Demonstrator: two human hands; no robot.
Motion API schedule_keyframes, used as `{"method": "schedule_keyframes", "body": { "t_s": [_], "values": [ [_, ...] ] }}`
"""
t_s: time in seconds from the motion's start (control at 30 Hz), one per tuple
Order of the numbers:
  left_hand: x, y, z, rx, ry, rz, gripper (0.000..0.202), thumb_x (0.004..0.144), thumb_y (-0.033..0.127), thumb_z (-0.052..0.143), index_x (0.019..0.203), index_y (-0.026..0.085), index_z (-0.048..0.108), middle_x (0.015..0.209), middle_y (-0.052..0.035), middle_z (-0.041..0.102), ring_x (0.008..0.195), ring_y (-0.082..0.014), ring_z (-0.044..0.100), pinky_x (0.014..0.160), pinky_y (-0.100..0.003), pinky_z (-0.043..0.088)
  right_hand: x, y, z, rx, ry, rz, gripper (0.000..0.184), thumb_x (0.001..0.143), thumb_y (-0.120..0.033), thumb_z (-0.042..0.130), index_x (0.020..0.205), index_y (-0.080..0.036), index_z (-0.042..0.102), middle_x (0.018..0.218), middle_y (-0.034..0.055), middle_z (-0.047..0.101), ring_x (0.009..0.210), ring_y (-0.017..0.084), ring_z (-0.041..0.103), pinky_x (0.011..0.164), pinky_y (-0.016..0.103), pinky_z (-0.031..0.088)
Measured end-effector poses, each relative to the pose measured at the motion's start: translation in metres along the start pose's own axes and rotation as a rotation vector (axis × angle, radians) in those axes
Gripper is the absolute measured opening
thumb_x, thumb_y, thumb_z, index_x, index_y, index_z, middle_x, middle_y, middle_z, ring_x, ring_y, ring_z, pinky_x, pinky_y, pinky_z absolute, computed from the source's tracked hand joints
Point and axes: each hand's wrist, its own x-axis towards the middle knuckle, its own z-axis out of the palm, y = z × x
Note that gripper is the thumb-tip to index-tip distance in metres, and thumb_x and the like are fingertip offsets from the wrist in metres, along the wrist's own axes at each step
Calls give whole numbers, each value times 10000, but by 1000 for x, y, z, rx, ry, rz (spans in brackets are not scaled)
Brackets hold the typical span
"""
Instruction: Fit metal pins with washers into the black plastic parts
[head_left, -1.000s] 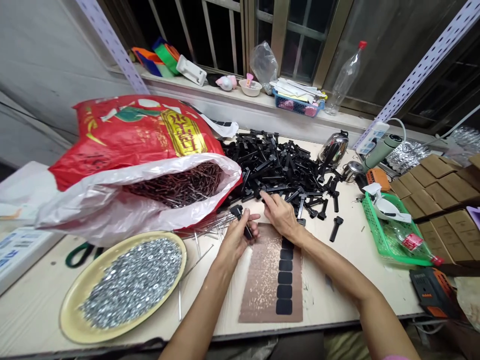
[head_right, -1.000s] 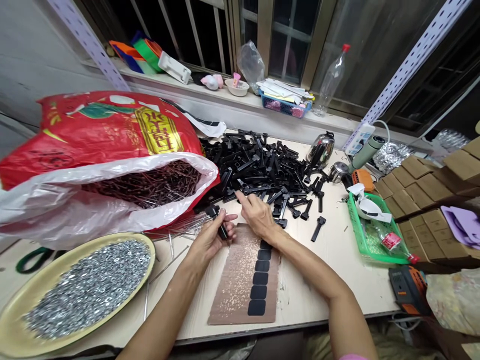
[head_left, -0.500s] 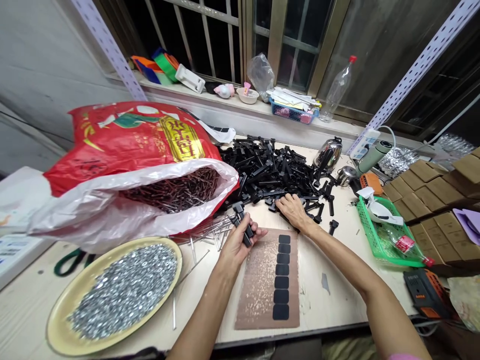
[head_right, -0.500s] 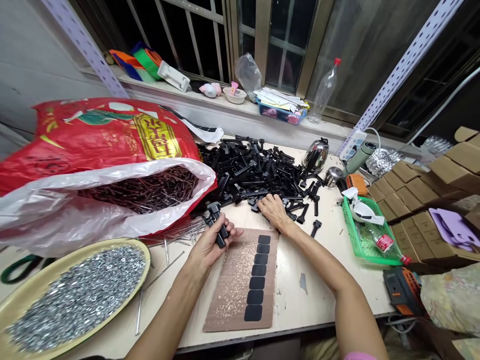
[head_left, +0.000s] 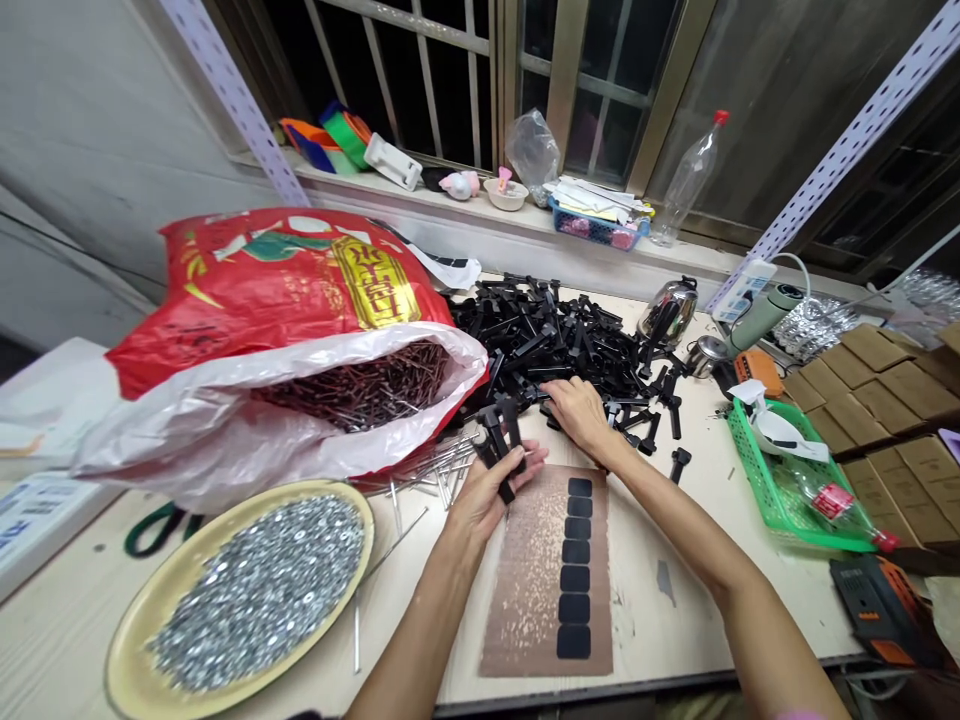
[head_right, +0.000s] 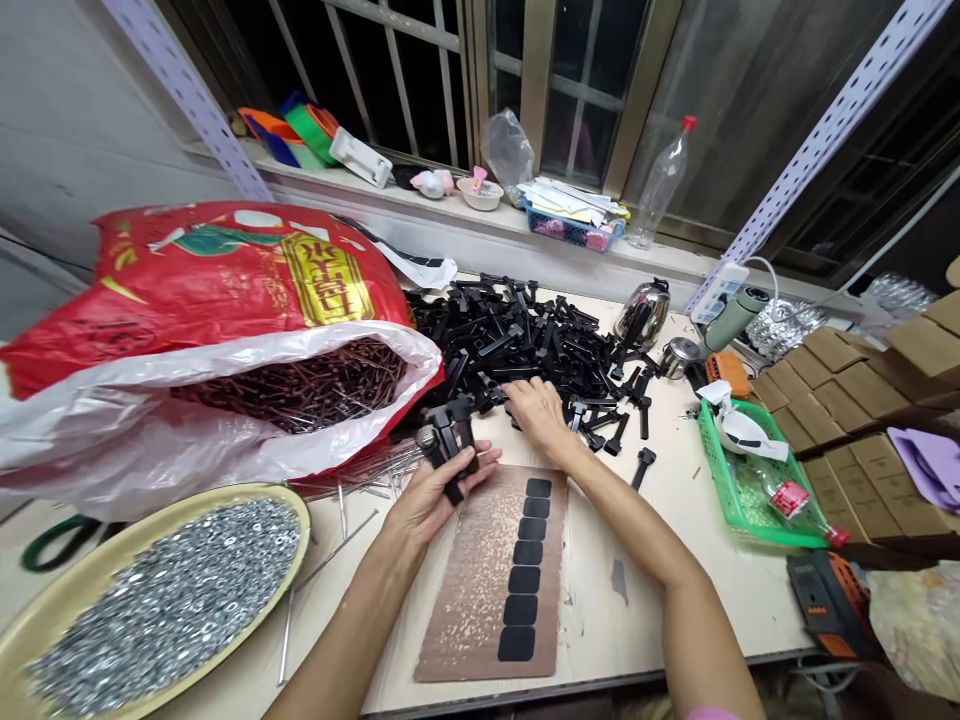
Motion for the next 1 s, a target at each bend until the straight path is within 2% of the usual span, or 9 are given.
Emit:
{"method": "schedule_keyframes", "body": {
  "t_s": [0.1,0.17,0.37,0.43,0.6,0.7,0.83,0.9,1.0],
  "values": [
    [-1,-1,-2,58,-34,-21,344,773,117,661,1109,154,600,594,19,650,533,-144,666,667,-318,599,25,12,2,-154,-194,9,365,869,-52,467,1195,-169,581,1016,98,665,955,215,559,841,339,419],
    [0,-1,-3,57,-34,-30,283,788,155,661,1067,144,617,575,16,640,541,-145,666,703,-340,595,29,14,2,-163,-170,-11,409,856,-28,454,1220,-178,562,999,94,647,917,202,566,814,314,429],
    [3,-7,-3,-12,-63,-40,231,703,82,721,913,131,640,693,-19,685,719,-168,695,837,-357,557,-11,-10,-3,253,482,135,195,932,-200,425,1027,-190,595,911,49,620,831,159,592,749,283,488],
    [1,-10,1,-48,-80,-15,235,698,123,745,908,143,641,664,3,662,737,-162,685,833,-334,554,-35,-32,0,400,586,114,158,936,-263,450,925,-194,592,882,37,629,825,153,604,738,288,506],
    [-5,-11,7,-80,33,-2,222,606,86,791,763,135,642,701,5,674,678,-106,652,675,-188,526,-72,-56,4,455,370,-135,155,922,-258,501,865,-199,632,955,51,692,1015,193,604,892,366,491],
    [-6,-12,8,20,22,59,282,509,94,832,706,127,633,617,35,641,526,-70,586,583,-187,496,-67,-33,0,290,126,22,120,898,-241,549,960,-196,640,1000,70,696,974,203,603,842,358,495],
    [-5,-15,6,174,23,131,340,463,186,857,725,123,649,486,69,557,417,-48,505,522,-189,460,-53,-4,0,7,-245,295,259,850,-140,567,1100,-195,605,984,90,685,928,225,611,736,317,493],
    [-4,-15,4,231,34,130,371,469,210,855,776,121,666,456,75,535,413,-50,503,492,-172,435,-50,2,-1,-9,-275,302,347,843,-78,521,1158,-210,581,976,84,673,909,217,616,710,299,490],
    [-4,-13,4,234,10,107,402,478,239,860,812,117,671,469,78,543,387,-40,480,479,-176,448,-52,4,-7,82,-65,319,367,849,-76,471,1188,-187,558,990,91,639,854,193,617,716,297,499]
  ]
}}
